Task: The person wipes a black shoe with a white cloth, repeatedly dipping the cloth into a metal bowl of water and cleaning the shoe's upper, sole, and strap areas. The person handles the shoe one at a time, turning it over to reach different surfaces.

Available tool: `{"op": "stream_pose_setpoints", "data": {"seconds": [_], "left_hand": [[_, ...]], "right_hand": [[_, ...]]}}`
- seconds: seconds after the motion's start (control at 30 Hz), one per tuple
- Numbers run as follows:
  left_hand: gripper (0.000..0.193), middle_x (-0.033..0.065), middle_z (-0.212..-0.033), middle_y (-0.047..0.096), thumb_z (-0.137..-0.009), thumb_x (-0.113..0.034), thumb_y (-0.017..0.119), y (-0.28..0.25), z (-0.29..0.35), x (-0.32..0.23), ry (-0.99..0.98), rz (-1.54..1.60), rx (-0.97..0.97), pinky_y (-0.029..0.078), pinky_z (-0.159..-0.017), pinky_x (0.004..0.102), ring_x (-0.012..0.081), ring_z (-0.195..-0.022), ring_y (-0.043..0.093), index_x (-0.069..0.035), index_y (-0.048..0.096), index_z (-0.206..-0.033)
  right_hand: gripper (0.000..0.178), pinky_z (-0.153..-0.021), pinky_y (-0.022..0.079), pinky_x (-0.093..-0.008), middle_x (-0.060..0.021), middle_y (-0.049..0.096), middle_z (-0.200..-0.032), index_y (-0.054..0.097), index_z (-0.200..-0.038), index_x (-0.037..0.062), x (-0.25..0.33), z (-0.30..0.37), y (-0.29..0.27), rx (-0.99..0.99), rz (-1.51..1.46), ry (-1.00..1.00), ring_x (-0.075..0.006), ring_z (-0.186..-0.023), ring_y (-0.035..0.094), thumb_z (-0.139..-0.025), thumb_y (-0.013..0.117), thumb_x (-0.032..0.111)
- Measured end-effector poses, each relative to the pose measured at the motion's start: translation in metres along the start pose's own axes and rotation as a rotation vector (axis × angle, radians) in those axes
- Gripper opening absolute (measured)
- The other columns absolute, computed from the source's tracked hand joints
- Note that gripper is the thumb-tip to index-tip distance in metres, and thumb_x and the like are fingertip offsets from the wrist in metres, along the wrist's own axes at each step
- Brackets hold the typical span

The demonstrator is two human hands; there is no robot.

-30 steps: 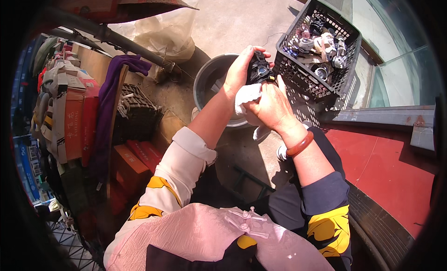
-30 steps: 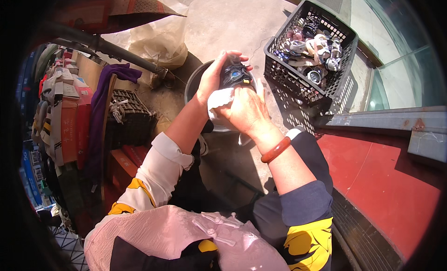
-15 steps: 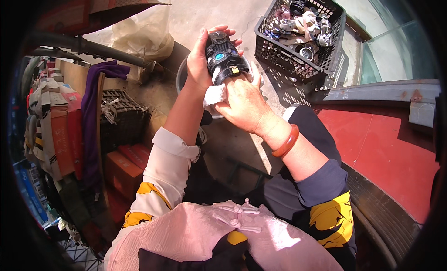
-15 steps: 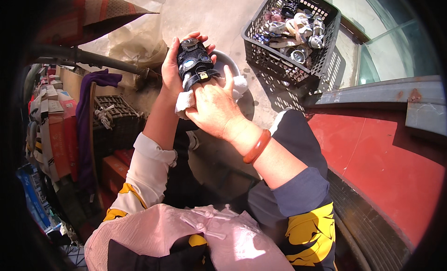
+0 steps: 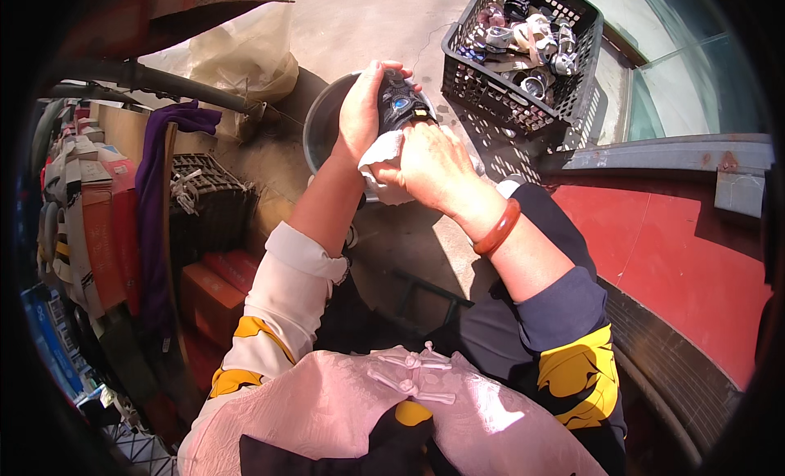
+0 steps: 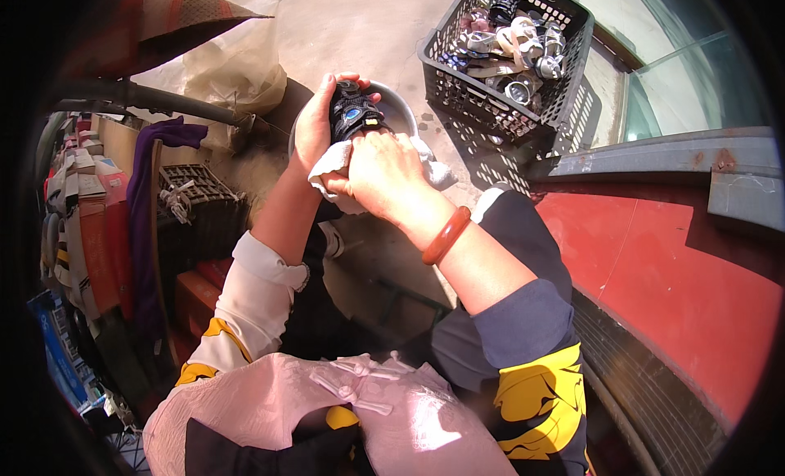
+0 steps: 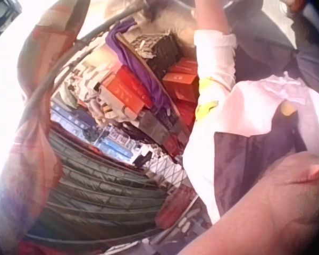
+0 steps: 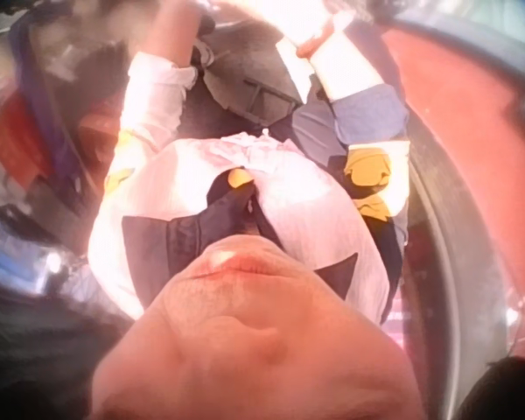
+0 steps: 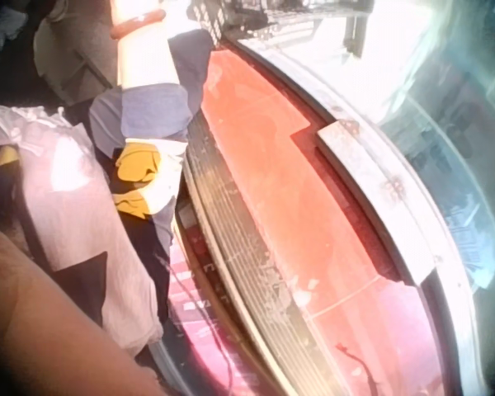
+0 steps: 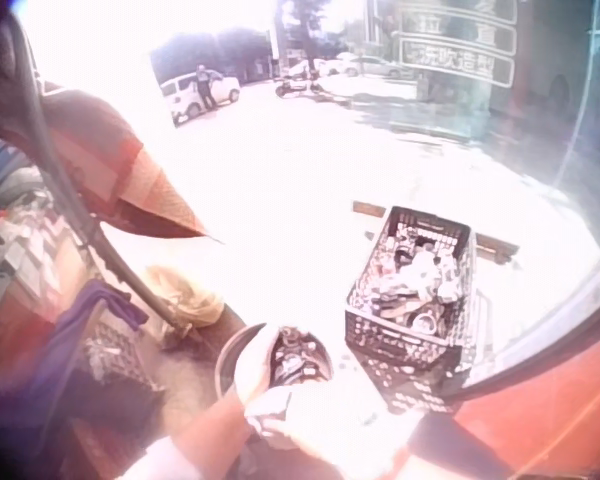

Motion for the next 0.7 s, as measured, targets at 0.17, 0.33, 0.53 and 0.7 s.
{"op": "stream_pose_setpoints", "data": {"seconds": [0.17, 0.33, 0.53, 0.7], "left_hand": [[0.037, 0.0139, -0.111, 0.058, -0.102, -0.036, 0.045, -0.001, 0.01, -0.025, 0.109, -0.031, -0.085, 0.055, -0.086, 0.0447, 0.0296, -0.103, 0.06, -0.003, 0.054, -0.115], [0.044, 0.0161, -0.116, 0.056, -0.102, -0.04, 0.039, 0.01, 0.01, -0.023, -0.031, 0.247, 0.022, 0.053, -0.087, 0.0498, 0.0329, -0.109, 0.057, -0.002, 0.053, -0.119], [0.046, 0.0141, -0.125, 0.054, -0.103, -0.041, 0.04, 0.021, 0.003, -0.01, -0.055, 0.129, 0.111, 0.051, -0.094, 0.0514, 0.0324, -0.112, 0.057, -0.003, 0.051, -0.123], [0.041, 0.0108, -0.114, 0.057, -0.102, -0.04, 0.045, 0.016, 0.007, -0.008, -0.004, 0.07, 0.045, 0.055, -0.086, 0.0432, 0.0274, -0.103, 0.061, -0.004, 0.052, -0.119]], "right_hand": [[0.04, -0.095, 0.04, -0.0502, -0.0197, 0.065, -0.091, 0.063, -0.099, -0.0028, 0.018, 0.013, 0.004, -0.25, 0.046, -0.234, -0.0361, -0.096, 0.062, -0.083, 0.066, 0.033], [0.047, -0.109, 0.014, -0.0596, -0.0193, 0.067, -0.099, 0.063, -0.107, -0.0029, 0.027, 0.006, 0.005, -0.254, 0.065, -0.476, -0.0351, -0.105, 0.059, -0.088, 0.055, 0.039], [0.067, -0.115, 0.004, -0.0589, -0.0199, 0.068, -0.101, 0.063, -0.106, -0.0027, 0.006, -0.013, -0.002, -0.257, 0.106, -0.252, -0.0326, -0.109, 0.061, -0.084, 0.059, 0.06], [0.058, -0.108, 0.025, -0.0534, -0.0203, 0.068, -0.095, 0.066, -0.103, -0.001, 0.005, -0.008, -0.001, -0.199, 0.139, -0.159, -0.0344, -0.103, 0.062, -0.082, 0.064, 0.054]]}}
Point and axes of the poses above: each hand's wrist, its own z-axis away from the middle knuckle, its own y-axis out of the palm, x = y × z, the point moved 8 cm from there along -z, towards the middle knuckle
